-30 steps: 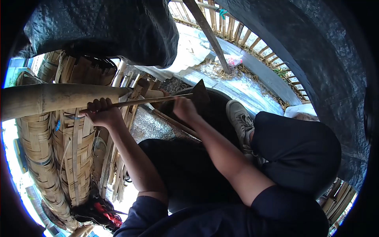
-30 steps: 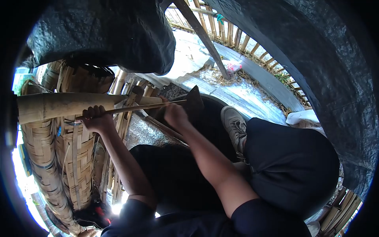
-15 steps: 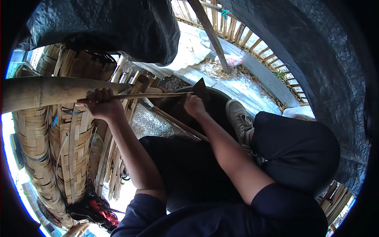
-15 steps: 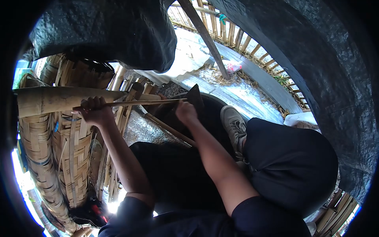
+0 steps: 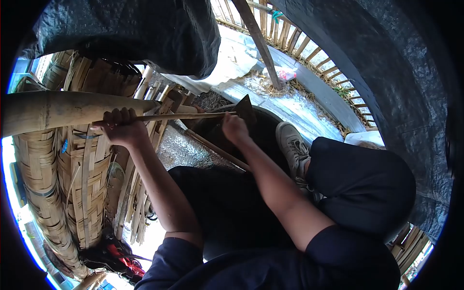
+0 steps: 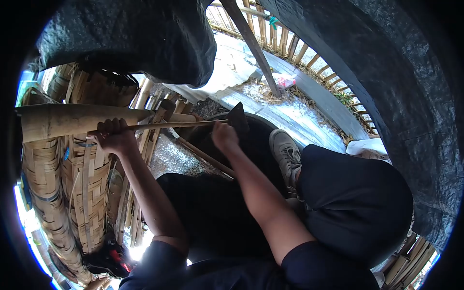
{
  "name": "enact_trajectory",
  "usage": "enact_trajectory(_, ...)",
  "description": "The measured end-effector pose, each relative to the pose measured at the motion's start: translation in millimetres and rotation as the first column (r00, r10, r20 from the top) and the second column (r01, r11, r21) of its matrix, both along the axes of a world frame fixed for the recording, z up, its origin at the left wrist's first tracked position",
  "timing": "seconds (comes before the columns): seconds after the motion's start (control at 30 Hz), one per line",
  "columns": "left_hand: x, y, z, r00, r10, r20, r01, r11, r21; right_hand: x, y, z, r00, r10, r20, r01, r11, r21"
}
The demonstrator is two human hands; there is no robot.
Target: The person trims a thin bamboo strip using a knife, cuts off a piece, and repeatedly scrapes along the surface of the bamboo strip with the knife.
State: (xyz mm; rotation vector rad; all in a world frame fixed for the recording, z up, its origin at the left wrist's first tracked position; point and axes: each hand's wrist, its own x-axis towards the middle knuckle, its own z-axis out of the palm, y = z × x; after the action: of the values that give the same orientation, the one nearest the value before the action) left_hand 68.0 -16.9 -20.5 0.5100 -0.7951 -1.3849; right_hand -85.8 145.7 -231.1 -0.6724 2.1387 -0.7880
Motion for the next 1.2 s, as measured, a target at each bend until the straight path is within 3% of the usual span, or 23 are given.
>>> enact_trajectory(0.07, -13, 3, 6, 0.998, -0.060, 0.004, 0.061, 0.996, -0.060, -7, 2, -12, 0.999, -0.029, -0.038, 0.030, 0.999, 0.029)
enact_trajectory(0.13, -32, 8, 12, 0.993, -0.119, 0.011, 0.120, 0.987, -0.109, -2, -3, 11, 0.941, 0.261, -0.215, -0.279, 0.958, -0.059)
enact_trajectory(0.17, -40, 10, 16, 0.997, -0.054, 0.055, 0.059, 0.994, -0.097, 6, -11, 56, 0.979, 0.204, 0.019, -0.199, 0.970, -0.138)
enact_trajectory(0.23, -42, 12, 17, 0.998, -0.004, 0.058, 0.007, 0.998, -0.062, 21, -23, 102, 0.975, 0.117, 0.191, -0.081, 0.980, -0.184)
enact_trajectory(0.33, -22, 4, 8, 1.000, 0.007, 0.020, -0.006, 0.999, -0.047, 31, -26, 92, 0.996, 0.046, 0.075, -0.025, 0.966, -0.257)
enact_trajectory(0.43, -6, 0, 1, 1.000, 0.022, 0.020, -0.022, 1.000, -0.010, 6, -8, 43, 0.995, 0.069, 0.065, -0.069, 0.998, -0.017)
enact_trajectory(0.5, -11, 3, 6, 0.999, -0.030, 0.016, 0.031, 0.999, -0.041, -10, 3, -1, 0.999, -0.035, -0.017, 0.036, 0.997, 0.073)
enact_trajectory(0.53, -17, 6, 8, 0.996, -0.084, 0.012, 0.084, 0.994, -0.065, -8, 2, -5, 0.999, -0.033, -0.019, 0.034, 0.997, 0.069)
enact_trajectory(0.6, -39, 13, 17, 0.998, -0.039, 0.043, 0.041, 0.997, -0.060, -6, 1, 0, 0.986, 0.091, -0.139, -0.112, 0.982, -0.152)
enact_trajectory(0.63, -45, 17, 21, 0.997, 0.009, 0.083, -0.005, 0.999, -0.048, 3, -10, 21, 0.983, 0.176, -0.042, -0.180, 0.977, -0.117)
enact_trajectory(0.7, -44, 16, 19, 0.996, 0.031, 0.086, -0.028, 0.999, -0.029, 13, -17, 99, 0.971, 0.123, 0.203, -0.082, 0.977, -0.196)
enact_trajectory(0.8, -29, 8, 11, 0.994, 0.054, 0.092, -0.050, 0.998, -0.049, 32, -24, 90, 0.997, 0.026, 0.070, -0.003, 0.950, -0.313)
enact_trajectory(0.83, -19, 4, 6, 0.998, 0.016, 0.053, -0.014, 0.999, -0.047, 29, -23, 70, 0.996, 0.009, 0.089, 0.004, 0.989, -0.145)
enact_trajectory(0.9, -9, 1, 1, 1.000, -0.022, 0.000, 0.022, 0.999, -0.034, 9, -7, 20, 0.997, -0.031, 0.069, 0.032, 0.999, -0.008)
enact_trajectory(1.0, -21, 6, 6, 0.999, -0.028, 0.017, 0.029, 0.998, -0.061, -11, 6, -15, 0.997, -0.062, 0.052, 0.060, 0.998, 0.030)
enact_trajectory(1.07, -35, 11, 16, 0.999, 0.005, 0.039, -0.003, 0.999, -0.048, -1, -2, 8, 0.971, 0.185, -0.152, -0.201, 0.975, -0.098)
enact_trajectory(1.13, -39, 10, 14, 0.997, 0.046, 0.064, -0.044, 0.999, -0.029, 15, -20, 82, 0.945, 0.326, -0.010, -0.319, 0.918, -0.237)
enact_trajectory(1.2, -34, 6, 11, 0.996, 0.054, 0.066, -0.049, 0.996, -0.077, 31, -30, 141, 0.947, 0.229, 0.228, -0.154, 0.941, -0.302)
